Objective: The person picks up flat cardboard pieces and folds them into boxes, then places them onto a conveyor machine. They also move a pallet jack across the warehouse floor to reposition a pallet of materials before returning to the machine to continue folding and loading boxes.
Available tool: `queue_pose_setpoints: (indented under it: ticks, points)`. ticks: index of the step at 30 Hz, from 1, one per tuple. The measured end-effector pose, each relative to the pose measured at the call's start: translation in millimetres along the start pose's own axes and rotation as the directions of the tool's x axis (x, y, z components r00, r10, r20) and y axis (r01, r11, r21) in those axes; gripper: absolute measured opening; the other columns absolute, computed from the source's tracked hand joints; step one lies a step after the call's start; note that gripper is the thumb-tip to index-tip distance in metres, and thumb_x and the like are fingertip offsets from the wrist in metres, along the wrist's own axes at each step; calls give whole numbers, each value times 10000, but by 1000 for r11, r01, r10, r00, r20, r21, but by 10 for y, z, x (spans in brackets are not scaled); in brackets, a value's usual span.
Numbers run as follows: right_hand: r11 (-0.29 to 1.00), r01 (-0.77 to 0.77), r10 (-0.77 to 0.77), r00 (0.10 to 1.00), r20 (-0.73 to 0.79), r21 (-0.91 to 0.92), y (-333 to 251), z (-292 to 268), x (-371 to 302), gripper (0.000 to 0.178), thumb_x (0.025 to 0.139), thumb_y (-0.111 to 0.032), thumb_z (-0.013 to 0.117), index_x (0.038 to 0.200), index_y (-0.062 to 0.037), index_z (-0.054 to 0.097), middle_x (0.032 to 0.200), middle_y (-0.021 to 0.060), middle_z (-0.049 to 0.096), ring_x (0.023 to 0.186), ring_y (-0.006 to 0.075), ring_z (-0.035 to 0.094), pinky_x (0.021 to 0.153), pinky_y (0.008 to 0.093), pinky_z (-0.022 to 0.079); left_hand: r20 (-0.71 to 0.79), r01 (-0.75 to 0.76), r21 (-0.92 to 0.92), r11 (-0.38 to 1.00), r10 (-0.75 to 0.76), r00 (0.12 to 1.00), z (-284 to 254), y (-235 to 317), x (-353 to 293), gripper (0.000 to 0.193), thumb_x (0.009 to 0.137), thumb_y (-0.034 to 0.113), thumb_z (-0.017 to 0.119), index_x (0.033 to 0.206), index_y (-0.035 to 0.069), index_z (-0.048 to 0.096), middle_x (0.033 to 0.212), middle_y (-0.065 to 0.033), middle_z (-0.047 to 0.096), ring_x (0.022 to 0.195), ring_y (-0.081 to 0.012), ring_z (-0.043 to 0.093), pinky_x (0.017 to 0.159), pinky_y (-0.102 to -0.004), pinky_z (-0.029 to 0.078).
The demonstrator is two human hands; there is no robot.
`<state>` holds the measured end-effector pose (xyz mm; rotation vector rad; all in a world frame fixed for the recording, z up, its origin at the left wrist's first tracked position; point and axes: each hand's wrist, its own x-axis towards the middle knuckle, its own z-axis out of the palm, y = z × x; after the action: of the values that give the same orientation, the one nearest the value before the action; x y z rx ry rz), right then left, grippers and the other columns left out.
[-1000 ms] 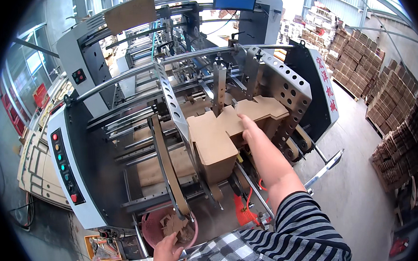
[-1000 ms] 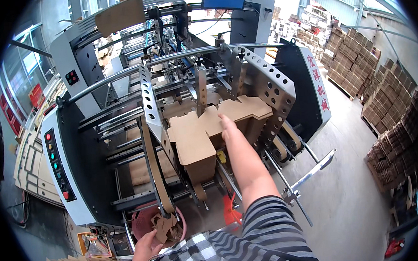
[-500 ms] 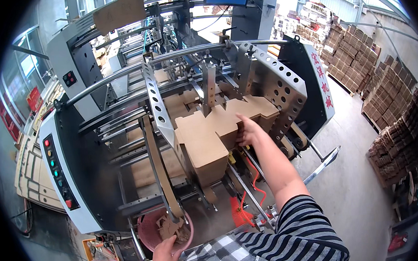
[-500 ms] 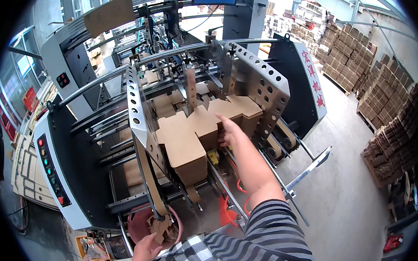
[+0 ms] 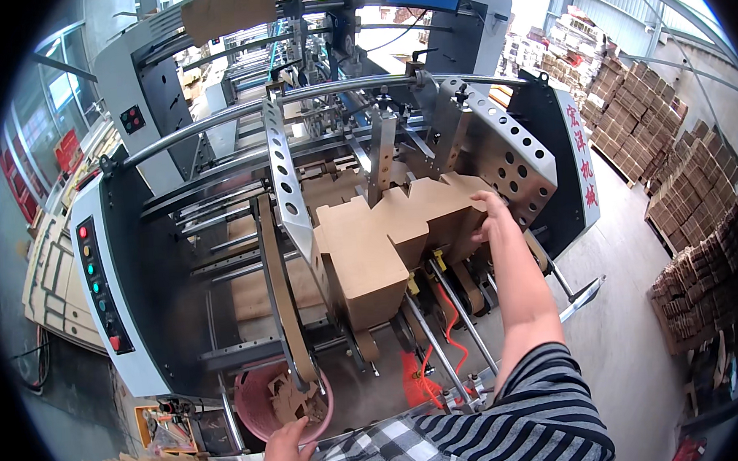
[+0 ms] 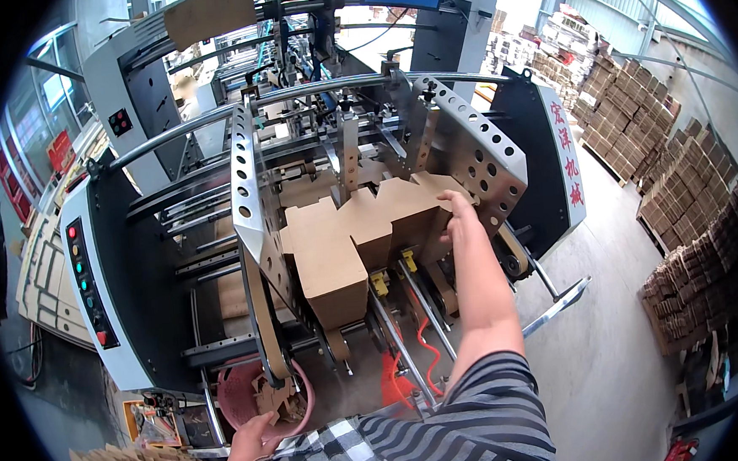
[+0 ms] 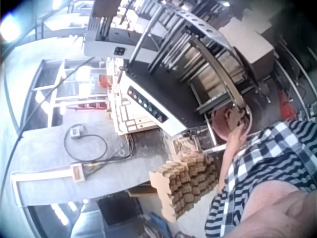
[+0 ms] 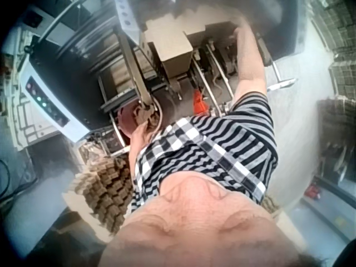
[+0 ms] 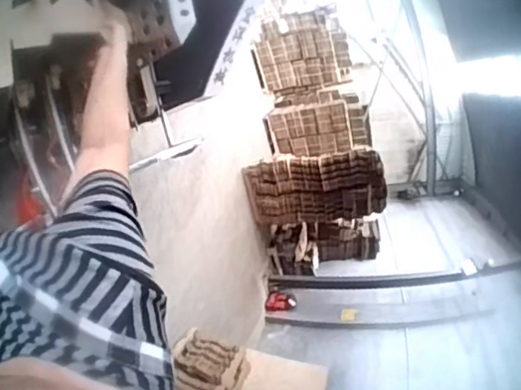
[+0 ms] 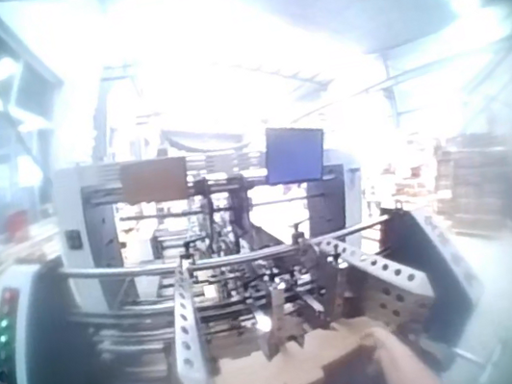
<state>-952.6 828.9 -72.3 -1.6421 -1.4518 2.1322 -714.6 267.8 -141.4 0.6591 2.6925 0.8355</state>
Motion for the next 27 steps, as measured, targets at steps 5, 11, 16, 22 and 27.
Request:
queue_pose_setpoints:
  ticks: [5,11,16,22,27]
  points:
    - [998,50,-47,996,77,-33,57,-106,359,949,635,-375,702,1409,-87,234,1433,260,218,1284,448,264,992,590,269,37,-28,15,999,28,999,7,-4,55,528,706,212,702,1173,44,522,1061,-170,598,964,-351,576,822,-416,464]
    - [964,42,-21,997,80,-263,69,-46,93,872,684,-442,675,1416,-213,261,1438,189,253,1124,503,431,891,547,403,86,-119,-55,991,124,989,-37,160,319,507,730,210,685,1176,36,520,1089,-174,588,990,-351,562,841,-419,454]
    - [916,93,17,963,268,-390,169,-371,-6,713,751,-409,655,1256,34,416,1140,195,537,976,314,583,759,367,505,37,-376,-167,911,387,921,-102,622,1043,457,770,202,665,1176,41,529,1142,-169,566,1044,-343,545,895,-405,445]
    - [-21,860,-258,489,833,-511,799,317,-422,242,752,-219,602,824,1,674,761,172,648,732,284,636,708,358,498,22,-440,-250,862,459,888,113,926,2014,431,800,181,608,1192,26,518,1158,-191,560,1092,-351,522,931,-387,430]
    - [-278,777,-452,413,791,-565,992,448,-305,188,750,-204,597,797,-43,683,820,179,643,827,350,613,761,418,491,-235,-228,-347,910,152,960,139,1115,2394,248,782,145,578,971,-3,638,844,-193,655,812,-323,647,754,-370,512]
